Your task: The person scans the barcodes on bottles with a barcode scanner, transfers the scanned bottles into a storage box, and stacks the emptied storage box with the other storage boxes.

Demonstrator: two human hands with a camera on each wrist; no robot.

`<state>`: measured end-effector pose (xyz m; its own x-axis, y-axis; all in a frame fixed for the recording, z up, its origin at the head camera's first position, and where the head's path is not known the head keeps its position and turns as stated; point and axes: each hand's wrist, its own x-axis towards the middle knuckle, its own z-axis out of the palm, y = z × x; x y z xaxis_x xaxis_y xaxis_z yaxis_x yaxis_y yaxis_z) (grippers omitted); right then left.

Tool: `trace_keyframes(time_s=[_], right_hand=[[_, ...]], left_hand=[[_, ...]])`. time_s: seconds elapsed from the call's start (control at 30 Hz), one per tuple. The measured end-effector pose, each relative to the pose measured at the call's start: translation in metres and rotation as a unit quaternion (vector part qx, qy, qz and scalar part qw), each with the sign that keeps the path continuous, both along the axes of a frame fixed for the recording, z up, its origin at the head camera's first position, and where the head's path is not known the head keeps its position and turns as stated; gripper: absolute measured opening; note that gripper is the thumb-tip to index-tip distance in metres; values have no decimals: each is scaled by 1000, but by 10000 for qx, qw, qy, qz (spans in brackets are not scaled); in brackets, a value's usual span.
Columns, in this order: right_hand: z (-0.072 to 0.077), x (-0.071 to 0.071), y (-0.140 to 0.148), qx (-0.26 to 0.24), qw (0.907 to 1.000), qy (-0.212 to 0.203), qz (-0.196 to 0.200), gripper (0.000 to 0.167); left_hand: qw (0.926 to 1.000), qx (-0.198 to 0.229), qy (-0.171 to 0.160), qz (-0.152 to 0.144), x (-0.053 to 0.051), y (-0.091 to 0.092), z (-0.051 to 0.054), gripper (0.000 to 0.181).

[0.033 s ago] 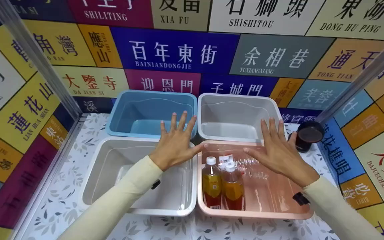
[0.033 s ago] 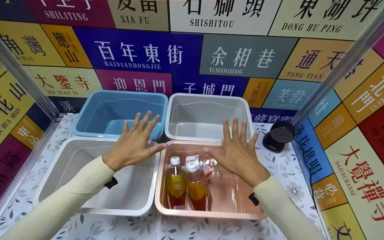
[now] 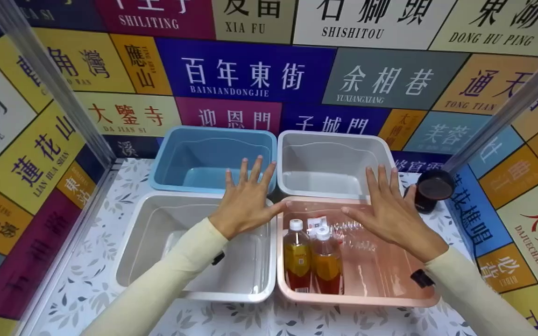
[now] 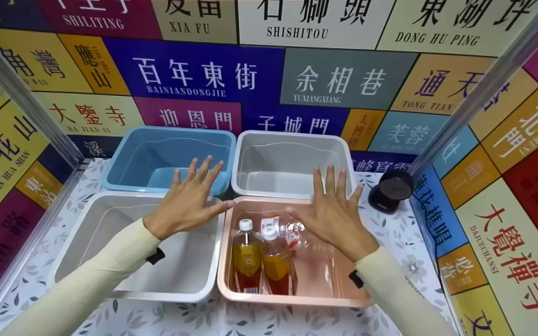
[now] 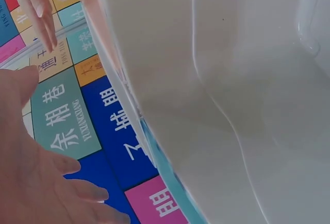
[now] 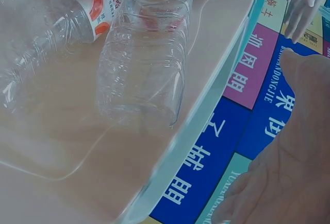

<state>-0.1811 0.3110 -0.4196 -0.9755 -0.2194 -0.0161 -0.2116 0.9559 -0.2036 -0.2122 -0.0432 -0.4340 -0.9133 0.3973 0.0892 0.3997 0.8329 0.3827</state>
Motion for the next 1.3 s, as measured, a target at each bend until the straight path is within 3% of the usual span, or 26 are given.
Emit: trace_keyframes(time_s=[0.37,0.53,0.77,1.03,1.3], right_hand=[[2,3,-3,-292,9996,48,-7,113],[4,3,-5,-763,9960,451,151,96],[1,6,-6,-1104,9883,958,441,75],[-2,8,-4,-1576,9664,1843,854,49],[-6,10,-4,-1467,9665,1877,959,45]], left_hand=[[9999,120,85,-59,8,-16,9,106],[9990,356,276,-52,13,-27,7,103],[9982,575,164,-28,23,-39,8,103],[9967,739,326,-47,33,-52,13,104],[9963,845,179,33,44,-70,7,100]])
